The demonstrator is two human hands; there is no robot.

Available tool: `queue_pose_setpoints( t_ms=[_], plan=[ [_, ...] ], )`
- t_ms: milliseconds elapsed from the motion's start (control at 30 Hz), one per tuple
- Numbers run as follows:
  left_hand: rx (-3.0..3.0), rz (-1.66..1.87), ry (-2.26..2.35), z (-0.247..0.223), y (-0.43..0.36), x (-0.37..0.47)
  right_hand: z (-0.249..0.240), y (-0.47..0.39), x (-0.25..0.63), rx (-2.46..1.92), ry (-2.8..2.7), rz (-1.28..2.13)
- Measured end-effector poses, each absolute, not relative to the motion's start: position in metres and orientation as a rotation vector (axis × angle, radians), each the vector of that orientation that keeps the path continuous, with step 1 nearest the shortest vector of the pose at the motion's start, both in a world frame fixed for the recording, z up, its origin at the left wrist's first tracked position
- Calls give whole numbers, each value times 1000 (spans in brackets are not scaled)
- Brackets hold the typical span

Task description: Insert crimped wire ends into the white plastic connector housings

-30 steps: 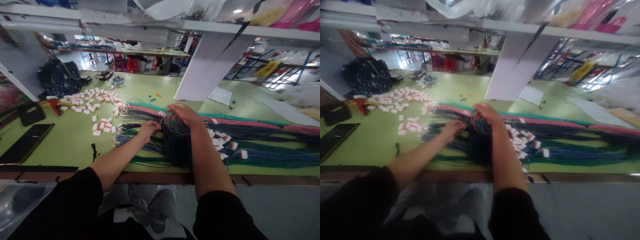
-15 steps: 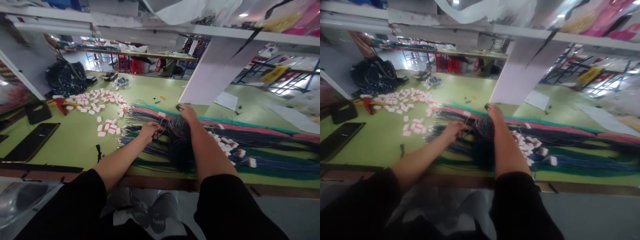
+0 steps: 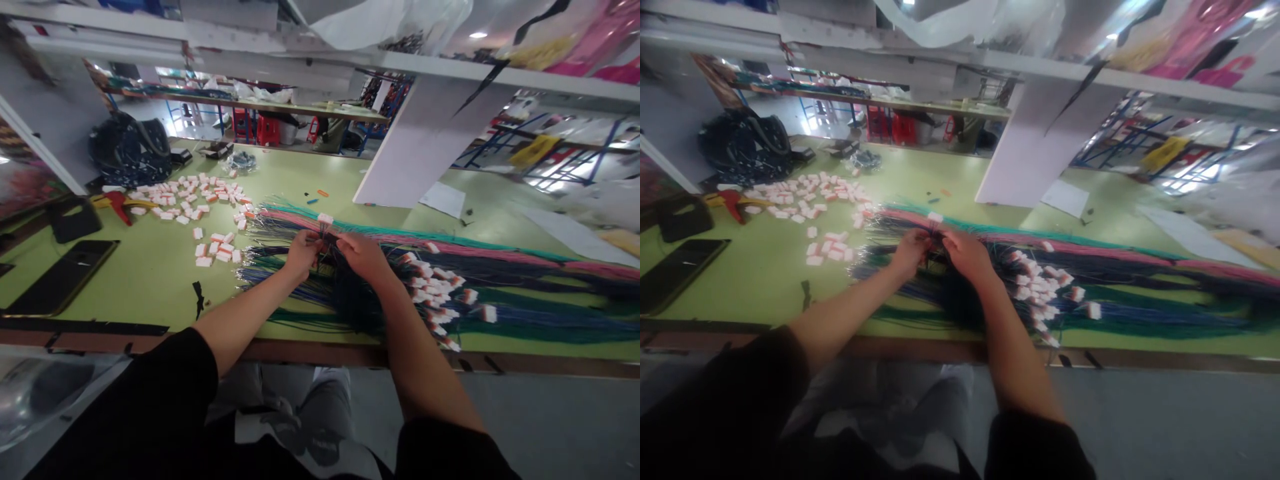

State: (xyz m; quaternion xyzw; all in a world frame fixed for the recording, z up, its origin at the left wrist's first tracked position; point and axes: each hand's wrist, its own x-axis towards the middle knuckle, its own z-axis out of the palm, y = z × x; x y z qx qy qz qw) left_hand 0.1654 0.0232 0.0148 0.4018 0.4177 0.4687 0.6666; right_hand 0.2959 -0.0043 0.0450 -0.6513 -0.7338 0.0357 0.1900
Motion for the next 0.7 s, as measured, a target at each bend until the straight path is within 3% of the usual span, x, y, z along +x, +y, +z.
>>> queue_pose_setpoints(
  t_ms=[700],
  plan=[
    [1049, 1139, 860, 10, 18, 171, 47, -11, 279, -2097, -2085, -106]
  ],
)
